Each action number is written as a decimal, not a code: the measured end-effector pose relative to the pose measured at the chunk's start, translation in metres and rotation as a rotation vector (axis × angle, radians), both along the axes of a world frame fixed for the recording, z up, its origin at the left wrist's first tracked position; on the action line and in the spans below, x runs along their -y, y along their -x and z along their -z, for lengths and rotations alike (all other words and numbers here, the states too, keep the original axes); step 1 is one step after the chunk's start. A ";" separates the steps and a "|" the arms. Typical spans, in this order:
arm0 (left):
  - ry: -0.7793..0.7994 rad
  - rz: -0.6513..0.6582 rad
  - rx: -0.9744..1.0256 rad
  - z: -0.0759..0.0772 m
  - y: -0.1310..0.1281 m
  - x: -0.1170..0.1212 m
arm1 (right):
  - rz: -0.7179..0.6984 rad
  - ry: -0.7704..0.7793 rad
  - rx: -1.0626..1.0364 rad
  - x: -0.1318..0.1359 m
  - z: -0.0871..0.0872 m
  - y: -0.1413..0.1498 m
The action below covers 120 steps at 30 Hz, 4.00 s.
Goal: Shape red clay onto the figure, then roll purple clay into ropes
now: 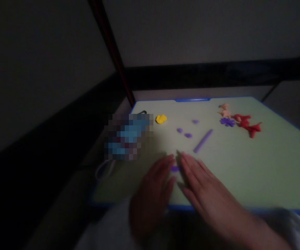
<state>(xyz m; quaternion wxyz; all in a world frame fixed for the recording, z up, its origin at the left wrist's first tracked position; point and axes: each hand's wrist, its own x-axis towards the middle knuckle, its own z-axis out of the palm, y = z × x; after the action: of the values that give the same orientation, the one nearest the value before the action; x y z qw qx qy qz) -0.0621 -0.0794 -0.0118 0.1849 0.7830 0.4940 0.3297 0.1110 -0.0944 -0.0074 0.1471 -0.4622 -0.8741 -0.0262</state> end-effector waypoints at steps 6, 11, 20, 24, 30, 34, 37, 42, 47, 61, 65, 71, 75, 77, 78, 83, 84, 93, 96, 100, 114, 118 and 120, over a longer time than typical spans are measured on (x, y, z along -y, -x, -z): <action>-0.073 0.035 -0.353 0.004 -0.021 0.023 | -0.013 -0.027 0.073 0.002 0.007 -0.002; -0.008 0.185 -0.485 -0.008 -0.021 -0.019 | -0.018 -0.026 0.065 -0.026 0.007 -0.009; -0.077 0.184 -0.480 0.009 -0.005 0.019 | -0.097 -0.109 0.114 0.003 0.010 -0.009; -0.023 0.173 -0.484 0.003 -0.014 -0.005 | -0.019 -0.079 0.124 -0.014 0.010 -0.008; -0.008 0.263 -0.451 -0.006 -0.010 -0.012 | -0.057 0.020 0.065 -0.015 0.003 -0.012; 0.005 0.315 -0.411 -0.006 0.018 0.009 | -0.098 0.129 0.031 0.002 -0.006 -0.030; 0.093 0.186 -0.356 -0.007 0.034 0.002 | 0.011 0.117 -0.035 0.003 -0.006 -0.046; 0.190 0.117 -0.261 -0.009 0.026 -0.027 | 0.046 0.132 -0.232 -0.008 0.001 -0.051; 0.137 0.037 -0.116 -0.009 0.006 -0.033 | 0.041 0.103 -0.333 -0.021 -0.001 -0.039; 0.091 -0.156 -0.078 0.004 0.016 -0.005 | 0.071 0.134 -0.362 -0.017 0.003 -0.046; 0.056 -0.149 -0.183 0.007 0.009 0.010 | 0.080 0.162 -0.329 -0.015 0.000 -0.042; -0.015 -0.130 -0.276 0.008 0.007 0.014 | -0.013 0.138 -0.160 -0.011 0.000 -0.036; -0.088 -0.089 -0.310 0.011 0.007 0.014 | -0.118 0.118 -0.041 -0.008 -0.002 -0.028; -0.110 -0.093 -0.321 0.012 0.005 0.016 | -0.157 0.118 -0.001 -0.008 -0.002 -0.025; -0.119 -0.094 -0.329 0.012 0.004 0.016 | -0.167 0.115 0.017 -0.008 -0.002 -0.024; -0.130 -0.104 -0.359 0.011 -0.002 0.021 | -0.176 0.076 0.063 -0.009 0.000 -0.023; -0.121 -0.107 -0.360 0.011 -0.002 0.021 | -0.177 0.071 0.064 -0.009 0.001 -0.023; -0.092 -0.106 -0.351 0.016 -0.010 0.024 | -0.170 0.071 0.043 -0.008 0.002 -0.021; -0.109 -0.098 -0.307 0.014 -0.011 0.024 | -0.168 0.064 0.047 -0.008 0.003 -0.021; -0.113 -0.087 -0.252 0.012 -0.014 0.021 | -0.161 0.056 0.054 -0.007 0.003 -0.021; -0.064 -0.076 -0.265 0.014 -0.011 0.026 | -0.084 0.033 0.031 -0.004 0.002 -0.025; -0.082 -0.009 -0.397 0.008 -0.025 0.035 | -0.029 0.051 0.030 -0.001 0.000 -0.029; -0.064 0.004 -0.464 0.005 -0.031 0.030 | -0.035 0.075 0.046 -0.002 0.000 -0.029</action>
<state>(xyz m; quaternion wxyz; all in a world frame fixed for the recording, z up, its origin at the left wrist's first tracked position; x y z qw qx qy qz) -0.0310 -0.1094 -0.0170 0.0422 0.8444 0.5108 0.1561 0.1404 -0.0921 -0.0073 0.1100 -0.4513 -0.8855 -0.0014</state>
